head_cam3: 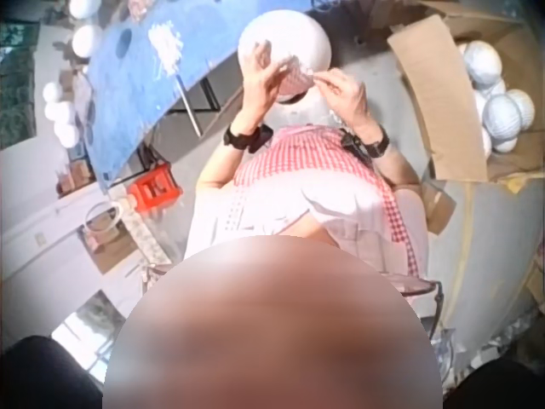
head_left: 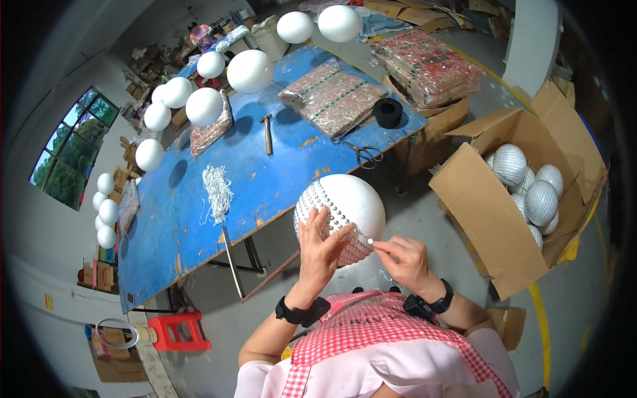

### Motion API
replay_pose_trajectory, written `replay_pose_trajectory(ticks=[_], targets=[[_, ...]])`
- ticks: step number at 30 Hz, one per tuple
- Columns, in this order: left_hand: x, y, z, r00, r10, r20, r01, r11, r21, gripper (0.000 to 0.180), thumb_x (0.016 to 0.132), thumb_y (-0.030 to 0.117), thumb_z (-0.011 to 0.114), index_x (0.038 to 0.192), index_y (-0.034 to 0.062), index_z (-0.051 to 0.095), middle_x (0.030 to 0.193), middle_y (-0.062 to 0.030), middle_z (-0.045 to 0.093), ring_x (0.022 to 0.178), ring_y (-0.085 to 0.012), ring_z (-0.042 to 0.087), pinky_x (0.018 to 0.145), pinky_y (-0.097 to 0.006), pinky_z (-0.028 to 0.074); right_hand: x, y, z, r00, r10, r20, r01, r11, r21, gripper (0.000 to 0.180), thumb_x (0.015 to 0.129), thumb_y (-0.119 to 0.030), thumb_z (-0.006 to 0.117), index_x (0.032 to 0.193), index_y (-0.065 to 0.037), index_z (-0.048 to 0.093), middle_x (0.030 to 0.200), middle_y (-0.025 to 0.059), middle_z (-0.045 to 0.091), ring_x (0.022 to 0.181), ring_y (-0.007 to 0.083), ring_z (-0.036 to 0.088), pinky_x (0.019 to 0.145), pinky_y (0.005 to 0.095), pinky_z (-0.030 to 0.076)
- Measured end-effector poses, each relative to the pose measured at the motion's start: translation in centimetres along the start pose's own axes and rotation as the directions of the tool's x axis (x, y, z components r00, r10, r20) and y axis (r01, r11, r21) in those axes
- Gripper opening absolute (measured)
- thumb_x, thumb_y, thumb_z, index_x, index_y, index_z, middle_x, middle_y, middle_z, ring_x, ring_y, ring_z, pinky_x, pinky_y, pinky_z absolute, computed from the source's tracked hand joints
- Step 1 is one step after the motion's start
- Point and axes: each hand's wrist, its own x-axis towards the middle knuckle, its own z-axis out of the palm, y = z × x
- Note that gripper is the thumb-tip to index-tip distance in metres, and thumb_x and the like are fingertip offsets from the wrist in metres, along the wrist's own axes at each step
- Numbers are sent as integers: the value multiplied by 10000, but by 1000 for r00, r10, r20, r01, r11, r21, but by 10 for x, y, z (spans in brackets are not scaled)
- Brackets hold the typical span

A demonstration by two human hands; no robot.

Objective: The person wraps a strand of beads around a white sphere in a spiral pattern, pressing them into the surface. They then briefly move a long pole before returning to finish applying the beads to the sphere.

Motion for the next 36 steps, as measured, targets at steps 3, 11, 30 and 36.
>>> replay_pose_trajectory(ticks=[3, 11, 30, 36], targets=[[-1, -1, -1, 1000, -5, 2, 5, 1000, -23, 438, 785, 135, 717, 1191, 289, 655, 1412, -175, 407, 1345, -409, 329, 1083, -586, 208, -4, 0, 0, 994, -110, 17, 111, 973, -201, 214, 744, -48, 687, 954, -87, 671, 726, 52, 603, 595, 241, 596, 505, 342, 462], [3, -4, -2, 1000, -26, -2, 26, 996, -86, 441, 789, 125, 711, 1185, 311, 662, 1384, -173, 443, 1314, -412, 370, 1070, -587, 221, -1, 1, 11, 975, 210, 74, -219, 967, 134, 180, 774, -63, 688, 947, -47, 641, 755, 60, 618, 617, 202, 616, 520, 308, 468], [0, -1, 2, 1000, 12, 24, -11, 999, -37, 467, 780, 113, 710, 1205, 295, 644, 1419, -149, 414, 1345, -379, 332, 1097, -587, 178, -10, 16, 21, 994, -101, 49, 108, 977, -184, 421, 733, 31, 638, 1131, -105, 663, 766, 63, 536, 645, 230, 600, 536, 336, 496], [1, 2, 2, 998, 32, 61, -32, 999, -1, 451, 782, 60, 682, 1170, 289, 670, 1412, -144, 424, 1349, -389, 323, 1100, -596, 155, -21, 25, 23, 988, -95, 119, 120, 968, -219, 496, 734, 36, 618, 1209, -108, 626, 800, 79, 528, 666, 241, 596, 558, 333, 505]])
